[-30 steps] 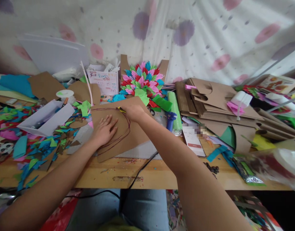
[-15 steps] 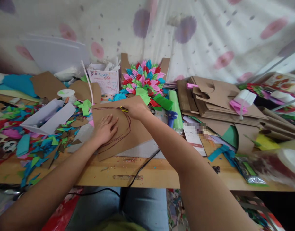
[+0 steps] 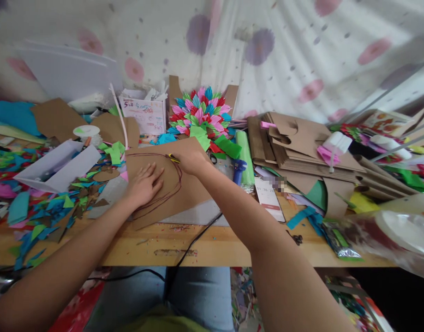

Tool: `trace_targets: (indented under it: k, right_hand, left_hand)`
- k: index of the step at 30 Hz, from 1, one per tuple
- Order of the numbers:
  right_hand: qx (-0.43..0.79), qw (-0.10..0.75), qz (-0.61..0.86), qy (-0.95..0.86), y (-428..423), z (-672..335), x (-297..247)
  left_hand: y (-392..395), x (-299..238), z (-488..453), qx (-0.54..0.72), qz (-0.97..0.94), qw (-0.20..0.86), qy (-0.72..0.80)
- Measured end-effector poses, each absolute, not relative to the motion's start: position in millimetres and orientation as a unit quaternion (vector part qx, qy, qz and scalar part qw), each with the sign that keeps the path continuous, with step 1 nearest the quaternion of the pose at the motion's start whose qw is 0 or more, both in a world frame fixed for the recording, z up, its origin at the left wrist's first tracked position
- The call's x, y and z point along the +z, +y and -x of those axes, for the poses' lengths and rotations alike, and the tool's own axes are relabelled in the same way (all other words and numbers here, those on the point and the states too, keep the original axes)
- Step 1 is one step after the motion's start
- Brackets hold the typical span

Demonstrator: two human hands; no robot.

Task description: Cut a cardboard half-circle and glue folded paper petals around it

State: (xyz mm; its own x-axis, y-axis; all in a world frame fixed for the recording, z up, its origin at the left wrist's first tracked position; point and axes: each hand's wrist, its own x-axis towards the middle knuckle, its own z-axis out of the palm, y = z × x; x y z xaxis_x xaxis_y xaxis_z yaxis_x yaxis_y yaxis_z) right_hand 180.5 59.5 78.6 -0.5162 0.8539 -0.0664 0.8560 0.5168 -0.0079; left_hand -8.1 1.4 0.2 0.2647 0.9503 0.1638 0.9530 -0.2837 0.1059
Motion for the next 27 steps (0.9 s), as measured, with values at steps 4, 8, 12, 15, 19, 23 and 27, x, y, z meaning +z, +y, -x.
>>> trace_targets:
  k: [4,8,12,15,19,23,27]
  right_hand:
    - [-0.037,0.030,-0.494,0.868,53.6,-182.7,80.9]
    - [-0.045,0.021,-0.498,0.866,49.8,-185.4,81.0]
    - [-0.046,0.015,-0.500,0.865,47.8,-187.0,79.7]
    - [-0.045,0.015,-0.498,0.866,45.0,-187.7,78.4]
    - [-0.056,-0.008,-0.500,0.864,40.4,-189.3,75.2]
    - [-0.069,-0.028,-0.509,0.858,38.1,-190.8,72.8]
    - [-0.072,-0.004,-0.510,0.857,36.8,-190.5,75.0]
  left_hand:
    - [1.9,-0.6,8.4,-0.096,0.796,0.009,-0.597]
    - [1.8,0.2,7.8,-0.092,0.795,0.012,-0.599]
    - [2.5,0.1,7.7,-0.088,0.795,0.009,-0.600]
    - [3.3,-0.9,8.0,-0.087,0.794,0.009,-0.602]
    - [2.9,-0.3,7.6,-0.088,0.794,0.011,-0.602]
    - [1.7,1.9,6.3,-0.084,0.792,0.011,-0.605]
    - [1.8,1.8,6.3,-0.089,0.790,0.007,-0.606]
